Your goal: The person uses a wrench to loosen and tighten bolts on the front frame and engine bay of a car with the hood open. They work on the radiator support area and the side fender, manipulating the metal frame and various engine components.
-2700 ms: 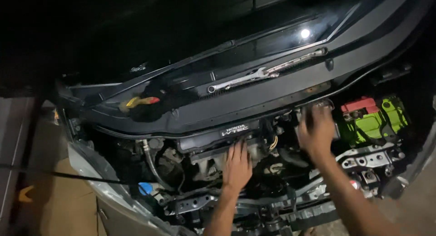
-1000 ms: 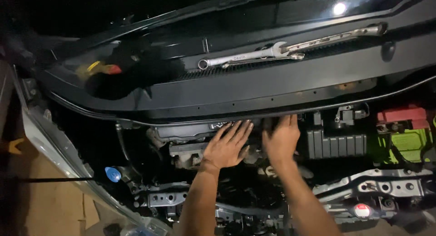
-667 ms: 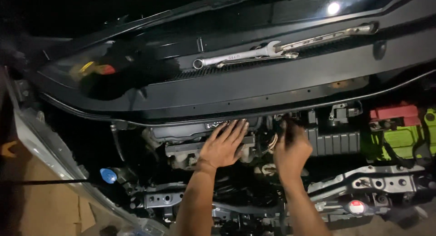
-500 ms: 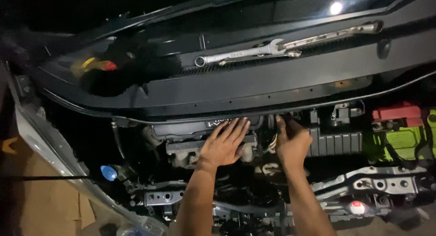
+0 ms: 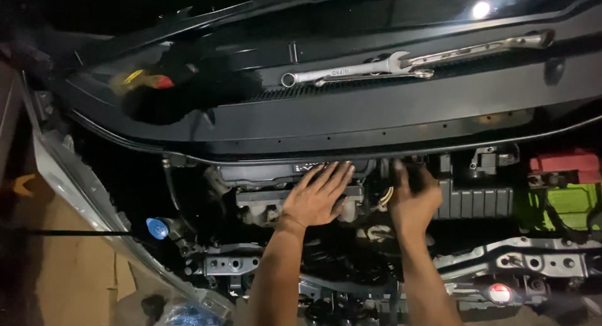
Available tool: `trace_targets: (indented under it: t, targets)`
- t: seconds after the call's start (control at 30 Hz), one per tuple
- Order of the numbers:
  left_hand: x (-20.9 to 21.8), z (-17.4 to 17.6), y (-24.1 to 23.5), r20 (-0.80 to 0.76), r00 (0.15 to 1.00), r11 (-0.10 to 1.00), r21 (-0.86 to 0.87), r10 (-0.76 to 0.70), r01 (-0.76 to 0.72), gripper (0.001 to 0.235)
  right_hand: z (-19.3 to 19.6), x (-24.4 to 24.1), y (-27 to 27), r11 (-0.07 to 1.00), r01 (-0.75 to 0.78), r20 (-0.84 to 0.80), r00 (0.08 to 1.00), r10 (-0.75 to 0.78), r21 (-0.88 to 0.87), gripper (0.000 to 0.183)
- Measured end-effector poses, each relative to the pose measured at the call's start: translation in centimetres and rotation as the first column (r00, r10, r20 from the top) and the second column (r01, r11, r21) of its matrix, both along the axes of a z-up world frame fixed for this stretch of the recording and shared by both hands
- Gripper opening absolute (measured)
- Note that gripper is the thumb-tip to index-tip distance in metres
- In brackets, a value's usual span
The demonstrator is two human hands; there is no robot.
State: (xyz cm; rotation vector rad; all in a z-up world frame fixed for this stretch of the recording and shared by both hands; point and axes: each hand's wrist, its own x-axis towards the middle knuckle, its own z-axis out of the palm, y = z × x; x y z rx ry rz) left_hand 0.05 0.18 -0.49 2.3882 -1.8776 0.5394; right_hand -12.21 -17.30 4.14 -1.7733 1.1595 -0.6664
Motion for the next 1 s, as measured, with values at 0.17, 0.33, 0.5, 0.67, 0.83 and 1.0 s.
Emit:
trace_targets:
  t: [0.17,0.33,0.5,0.67,0.83,1.0]
  targets:
    - [0.2,-0.2,0.0,-0.004,1.0,1.0,0.001,-0.014,0.014,0.063,0.5,-2.1,2.7,0.998,-0.02,-0.078,0.997,0.015,-0.059,0.055]
    - [-0.2,-0.1,-0.1,0.011,1.0,0.999,-0.041,-0.016,0.017,0.063,-1.8,-2.5,0.7,0.982,-0.186,-0.125,0.976,0.179,-0.043,0.045]
    - [0.2,0.1,-0.1,0.029,0.999,0.999,-0.038,-0.014,0.015,0.062,-1.0,-2.9,2.8,0.995,-0.065,-0.148,0.986,0.075,0.07,0.05]
    - [0.1,1.2,0.1,0.086,0.996,0.99,0.139,0.011,-0.023,0.076,-5.9,-5.9,4.5,0.977,-0.212,-0.113,0.97,0.215,0.035,0.017]
    - [0.2,0.4,-0.1,0.056,0.998,1.0,-0.028,-0.012,0.013,0.062,-8.9,-4.9,4.9,0.941,-0.336,-0.116,0.937,0.33,-0.04,0.02]
    - [0.0,0.8,0.0,0.047,0.999,1.0,-0.024,-0.003,0.004,0.063,-4.8,-4.1,3.9,0.925,-0.38,-0.202,0.906,0.372,0.001,0.032]
